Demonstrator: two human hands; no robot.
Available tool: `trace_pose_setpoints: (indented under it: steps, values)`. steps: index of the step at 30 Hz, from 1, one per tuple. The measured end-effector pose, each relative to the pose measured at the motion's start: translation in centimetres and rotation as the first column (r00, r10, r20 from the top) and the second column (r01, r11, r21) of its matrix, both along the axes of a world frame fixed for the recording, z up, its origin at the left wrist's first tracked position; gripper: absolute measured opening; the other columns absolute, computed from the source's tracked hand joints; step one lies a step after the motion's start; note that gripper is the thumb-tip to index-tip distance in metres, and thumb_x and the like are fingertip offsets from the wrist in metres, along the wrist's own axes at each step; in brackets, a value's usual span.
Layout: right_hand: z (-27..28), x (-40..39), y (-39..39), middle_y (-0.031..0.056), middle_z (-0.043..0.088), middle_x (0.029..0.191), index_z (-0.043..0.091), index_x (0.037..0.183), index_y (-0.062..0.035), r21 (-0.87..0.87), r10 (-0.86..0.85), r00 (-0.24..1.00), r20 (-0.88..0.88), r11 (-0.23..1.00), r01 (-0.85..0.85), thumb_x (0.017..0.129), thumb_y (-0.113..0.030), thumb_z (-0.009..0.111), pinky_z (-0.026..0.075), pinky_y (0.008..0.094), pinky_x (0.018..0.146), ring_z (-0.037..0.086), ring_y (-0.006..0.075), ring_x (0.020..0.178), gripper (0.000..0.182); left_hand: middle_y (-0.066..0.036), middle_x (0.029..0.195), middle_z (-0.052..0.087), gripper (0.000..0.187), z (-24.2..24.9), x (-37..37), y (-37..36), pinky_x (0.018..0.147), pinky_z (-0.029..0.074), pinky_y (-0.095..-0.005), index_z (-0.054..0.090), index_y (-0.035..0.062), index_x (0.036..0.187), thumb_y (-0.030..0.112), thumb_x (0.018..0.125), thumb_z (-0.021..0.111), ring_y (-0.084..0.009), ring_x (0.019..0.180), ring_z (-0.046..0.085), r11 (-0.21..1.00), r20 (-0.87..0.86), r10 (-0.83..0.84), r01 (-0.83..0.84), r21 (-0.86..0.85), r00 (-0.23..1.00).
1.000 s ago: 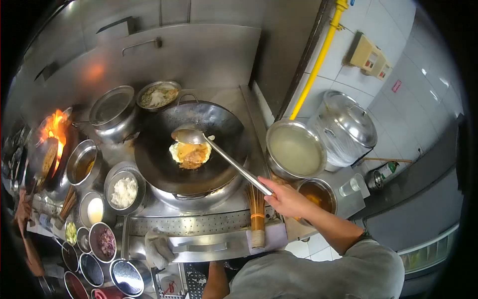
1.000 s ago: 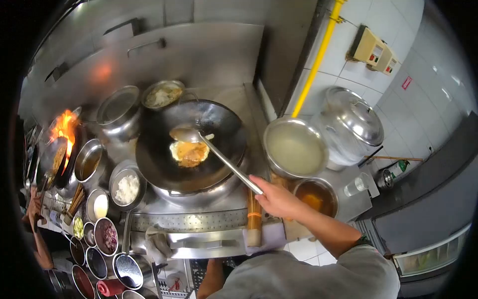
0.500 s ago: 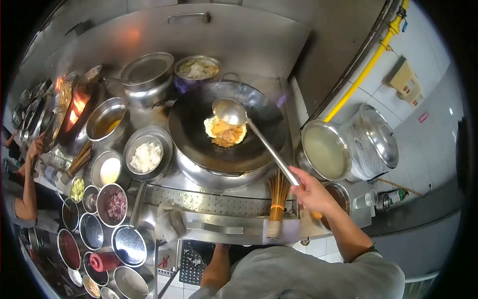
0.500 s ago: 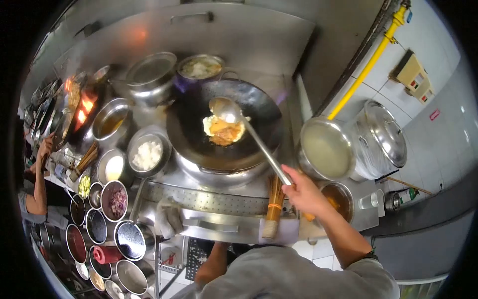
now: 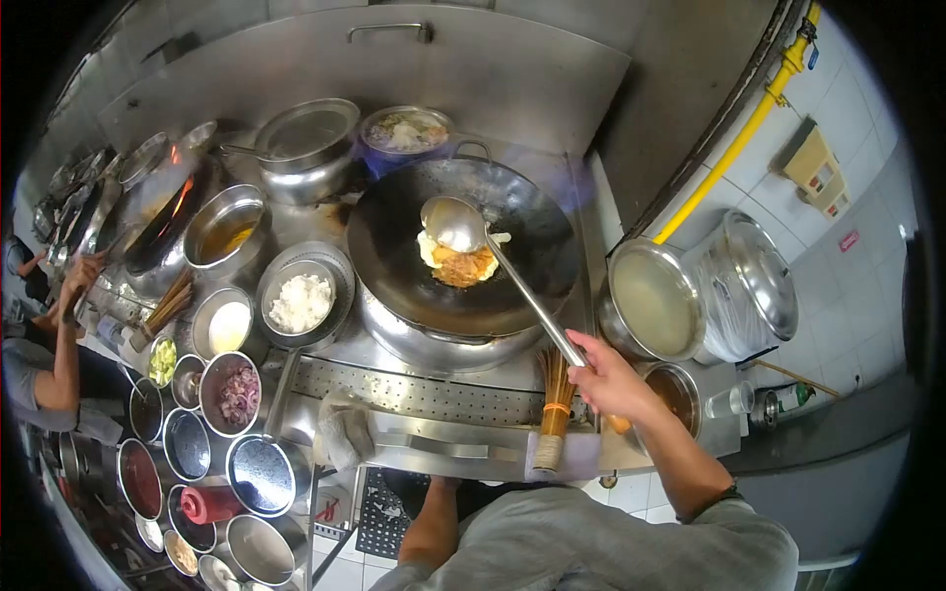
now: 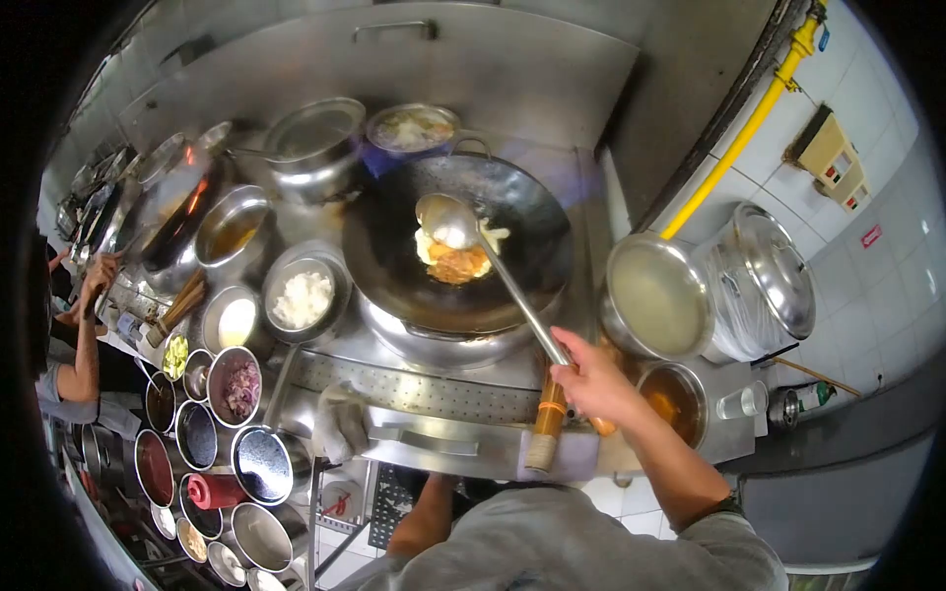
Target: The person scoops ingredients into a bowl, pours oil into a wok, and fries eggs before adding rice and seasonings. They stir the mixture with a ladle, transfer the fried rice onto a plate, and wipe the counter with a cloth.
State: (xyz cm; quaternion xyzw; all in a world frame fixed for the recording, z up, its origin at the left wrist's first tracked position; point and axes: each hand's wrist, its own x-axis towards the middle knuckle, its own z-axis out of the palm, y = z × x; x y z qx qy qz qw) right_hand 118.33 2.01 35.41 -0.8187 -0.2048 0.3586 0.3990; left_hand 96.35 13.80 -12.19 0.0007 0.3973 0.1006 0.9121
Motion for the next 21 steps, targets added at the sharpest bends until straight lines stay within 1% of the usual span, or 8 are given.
trace_pose_setpoints:
  steps: [4,6,7,9,12,14,17,21]
  values:
    - [0.0,3.0,-2.3,0.0054,0.06,0.084,0.035,0.152,-0.0118,-0.088,0.042,0.998,0.043,0.995,-0.038,0.096,-0.009,0.057,0.048,0.0278,0.048,0.056,0.0111,0.061,0.06,-0.021,0.12,0.064,0.044,0.5,-2.5,0.1,0.085,0.053,-0.0459,0.066,0.0032,0.107,0.044,0.095,0.054,-0.0396,0.104,0.064,0.98,-0.057,-0.175,0.18,0.088,0.983]
    - [0.9,3.7,-1.2,0.0061,0.061,0.081,0.038,0.152,-0.0139,-0.15,0.072,0.979,0.191,0.988,-0.044,0.096,-0.014,0.058,0.049,0.03,0.048,0.057,0.0124,0.059,0.059,-0.021,0.12,0.064,0.044,1.9,-4.6,0.8,0.085,0.052,-0.0461,0.066,0.0033,0.106,0.044,0.095,0.054,-0.04,0.104,0.063,0.775,-0.204,-0.522,0.561,0.291,0.828]
    - [-0.1,4.4,-0.8,0.0065,0.061,0.081,0.038,0.151,-0.0142,-0.116,0.1,0.963,0.249,0.991,-0.073,0.096,-0.014,0.058,0.048,0.0302,0.048,0.057,0.0125,0.058,0.058,-0.021,0.12,0.064,0.044,4.2,-5.5,1.6,0.085,0.052,-0.0462,0.066,0.0033,0.105,0.044,0.095,0.054,-0.0402,0.105,0.063,0.366,-0.37,-0.741,0.799,0.478,0.561]
    - [-3.3,6.0,0.3,0.0073,0.062,0.081,0.04,0.151,-0.0148,-0.045,0.148,0.92,0.363,0.989,-0.142,0.096,-0.016,0.059,0.048,0.0306,0.048,0.056,0.0128,0.056,0.058,-0.022,0.121,0.064,0.044,13.8,-6.4,3.2,0.085,0.052,-0.0465,0.067,0.0033,0.105,0.044,0.095,0.054,-0.0406,0.105,0.063,-0.62,-0.752,-0.653,0.503,0.603,0.096]
    - [0.2,5.4,-3.0,0.0069,0.064,0.085,0.04,0.151,-0.0168,-0.117,0.111,0.993,0.047,0.988,-0.105,0.095,-0.015,0.06,0.05,0.0318,0.054,0.058,0.0114,0.06,0.06,-0.022,0.116,0.066,0.036,38.3,-6.3,5.2,0.082,0.052,-0.0476,0.067,0.0048,0.11,0.036,0.093,0.061,-0.0423,0.098,0.065,-0.587,-0.789,-0.458,0.526,0.615,0.411]
    - [0.8,6.0,-4.8,0.0132,0.067,0.091,0.04,0.151,-0.017,-0.199,0.172,0.975,0.141,0.97,-0.143,0.093,-0.01,0.06,0.052,0.0369,0.062,0.063,0.0205,0.065,0.061,-0.022,0.11,0.066,0.031,43.7,-4.1,6.1,0.084,0.051,-0.0484,0.067,0.0041,0.111,0.025,0.089,0.069,-0.0421,0.102,0.063,-0.504,-0.623,-0.084,0.506,0.7,0.778]
    - [-3.3,8.0,-4.2,0.0212,0.067,0.1,0.042,0.15,-0.0159,-0.209,0.344,0.55,0.761,0.933,-0.294,0.092,-0.007,0.058,0.054,0.042,0.073,0.066,0.0349,0.076,0.061,-0.019,0.104,0.062,0.027,47.2,4.6,9.0,0.089,0.046,-0.0471,0.064,0.0017,0.102,0.022,0.086,0.072,-0.0406,0.101,0.056,-0.85,-0.121,0.272,0.298,0.434,0.955]
    - [1.8,8.1,-7.5,0.0242,0.067,0.111,0.045,0.148,-0.0141,-0.185,0.401,0.575,0.713,0.899,-0.397,0.089,-0.005,0.06,0.052,0.042,0.086,0.067,0.037,0.095,0.062,-0.016,0.093,0.057,0.021,42.5,6.8,9.8,0.077,0.042,-0.0479,0.062,0.0034,0.093,0.02,0.086,0.072,-0.0376,0.09,0.053,-0.833,-0.32,0.134,0.282,0.476,0.938]
